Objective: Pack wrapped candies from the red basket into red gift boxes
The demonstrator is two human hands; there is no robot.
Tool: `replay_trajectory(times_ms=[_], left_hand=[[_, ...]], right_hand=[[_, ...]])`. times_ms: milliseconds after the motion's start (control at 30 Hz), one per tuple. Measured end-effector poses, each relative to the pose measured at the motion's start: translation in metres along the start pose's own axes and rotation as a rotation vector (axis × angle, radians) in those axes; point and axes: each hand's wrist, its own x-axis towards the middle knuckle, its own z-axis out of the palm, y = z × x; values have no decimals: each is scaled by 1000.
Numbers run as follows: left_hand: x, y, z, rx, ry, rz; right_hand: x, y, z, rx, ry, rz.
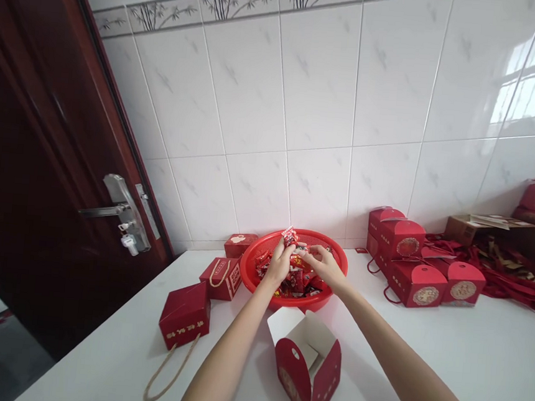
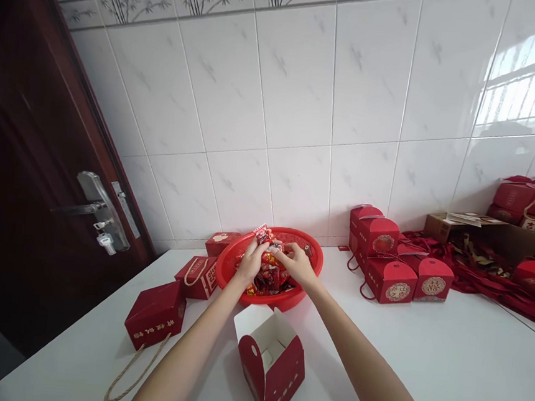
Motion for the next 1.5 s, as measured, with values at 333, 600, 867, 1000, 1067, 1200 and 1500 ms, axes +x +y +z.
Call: replay_trajectory(times_ms=[333,600,867,1000,1067,1200,1500], left_hand=[[6,-4,2,-82,77,7],[6,-6,0,-100,9,-106],[2,-6,4,-217,-149,-170],[1,-3,4,-281,-175,-193],[2,-3,4,-294,-200,-217],[3,-2,4,-295,-243,-258],[1,2,3,-278,-339,-359]], right_hand=[[12,12,1,275,62,64],[12,10,-2,401,154,54],[12,10,-6,434,143,79],[13,12,-6,463,141,84],[15,14,-7,499,168,84],[19,19,-8,587,211,90],[22,15,-11,711,197,163]])
